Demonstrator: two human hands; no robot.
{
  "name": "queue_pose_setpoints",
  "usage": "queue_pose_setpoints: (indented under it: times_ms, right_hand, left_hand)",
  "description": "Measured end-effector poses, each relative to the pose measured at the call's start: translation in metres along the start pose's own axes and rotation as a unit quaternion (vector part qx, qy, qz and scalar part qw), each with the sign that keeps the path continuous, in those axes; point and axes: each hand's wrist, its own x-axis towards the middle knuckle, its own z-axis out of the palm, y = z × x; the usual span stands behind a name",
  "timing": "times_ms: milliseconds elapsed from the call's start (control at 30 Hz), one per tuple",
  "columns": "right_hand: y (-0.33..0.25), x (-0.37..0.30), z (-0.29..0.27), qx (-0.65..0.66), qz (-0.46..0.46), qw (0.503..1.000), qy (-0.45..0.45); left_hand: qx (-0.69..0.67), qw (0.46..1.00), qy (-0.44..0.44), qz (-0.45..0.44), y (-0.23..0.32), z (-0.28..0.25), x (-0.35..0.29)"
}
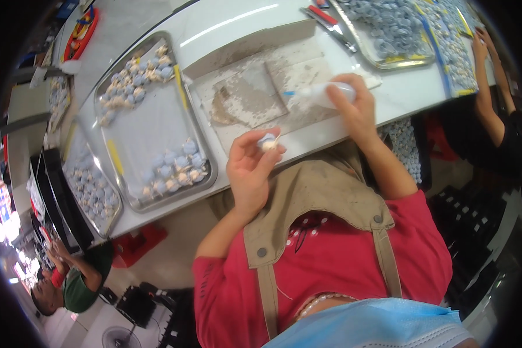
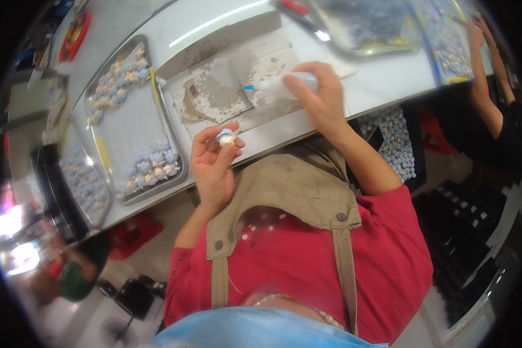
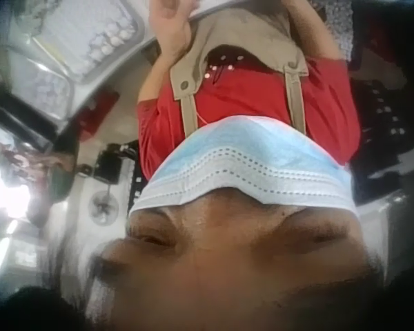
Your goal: The person assembles small components and toy parts by hand, applying glue from a glue bottle to join them together.
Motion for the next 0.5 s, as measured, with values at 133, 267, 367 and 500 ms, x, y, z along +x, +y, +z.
queue_pose_setpoints:
  times_ms: [133, 267, 367, 500]
  right_hand:
    - [0.0, 0.014, 0.006, -0.192, -0.148, 0.97, 0.02]
    - [0.009, 0.04, -0.019, -0.248, -0.248, 0.935, 0.063]
    - [0.008, 0.077, -0.052, -0.3, -0.293, 0.893, 0.162]
    - [0.004, 0.126, -0.08, -0.424, -0.32, 0.829, 0.173]
  left_hand:
    - [0.02, 0.999, 0.006, 0.029, 0.002, 0.005, 0.001]
    - [0.032, 0.999, 0.014, 0.015, 0.002, 0.002, 0.001]
    - [0.035, 0.999, 0.011, 0.013, 0.003, 0.001, 0.002]
    - [0.045, 0.999, 0.001, 0.002, 0.001, 0.005, 0.003]
